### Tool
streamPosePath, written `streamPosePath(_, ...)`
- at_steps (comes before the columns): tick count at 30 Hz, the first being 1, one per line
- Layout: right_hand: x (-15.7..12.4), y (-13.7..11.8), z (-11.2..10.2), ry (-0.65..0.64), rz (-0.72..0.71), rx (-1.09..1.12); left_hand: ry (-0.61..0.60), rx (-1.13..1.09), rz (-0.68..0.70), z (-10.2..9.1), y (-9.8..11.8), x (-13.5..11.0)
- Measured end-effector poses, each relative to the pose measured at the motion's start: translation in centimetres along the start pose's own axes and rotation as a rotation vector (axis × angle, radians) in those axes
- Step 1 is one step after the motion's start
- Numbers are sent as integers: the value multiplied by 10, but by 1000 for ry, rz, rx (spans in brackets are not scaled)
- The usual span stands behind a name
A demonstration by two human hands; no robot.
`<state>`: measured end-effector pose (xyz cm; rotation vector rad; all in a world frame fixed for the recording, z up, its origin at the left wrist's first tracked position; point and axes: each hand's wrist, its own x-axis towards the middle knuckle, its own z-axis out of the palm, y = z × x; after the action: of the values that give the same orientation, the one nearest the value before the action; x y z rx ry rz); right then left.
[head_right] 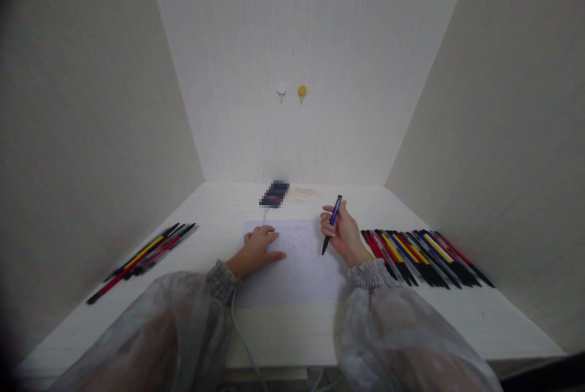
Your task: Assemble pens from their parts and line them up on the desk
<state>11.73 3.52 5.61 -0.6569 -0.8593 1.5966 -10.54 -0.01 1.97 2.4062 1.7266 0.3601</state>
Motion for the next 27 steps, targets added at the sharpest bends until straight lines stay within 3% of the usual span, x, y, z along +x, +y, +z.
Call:
streamPosePath(4,2,-12,-12,224,-111,-450,0,11,0,0,0,-2)
streamPosePath(6,2,-22,-21,313,-134,-839,1,22,6,0,0,-3)
streamPosePath(9,0,-32,-36,391,-12,-1573,2,49,21,0,1,-5)
streamPosePath(10,-2,-34,-40,401,21,-1701,1,58,25,0,1,-6)
streamPosePath(18,-26,-20,-50,399,158,-2195,-62,82,28,-5,-6,-10)
streamPosePath(27,-32,-17,-51,444,143,-2252,-97,67,23,-7,-4,-12)
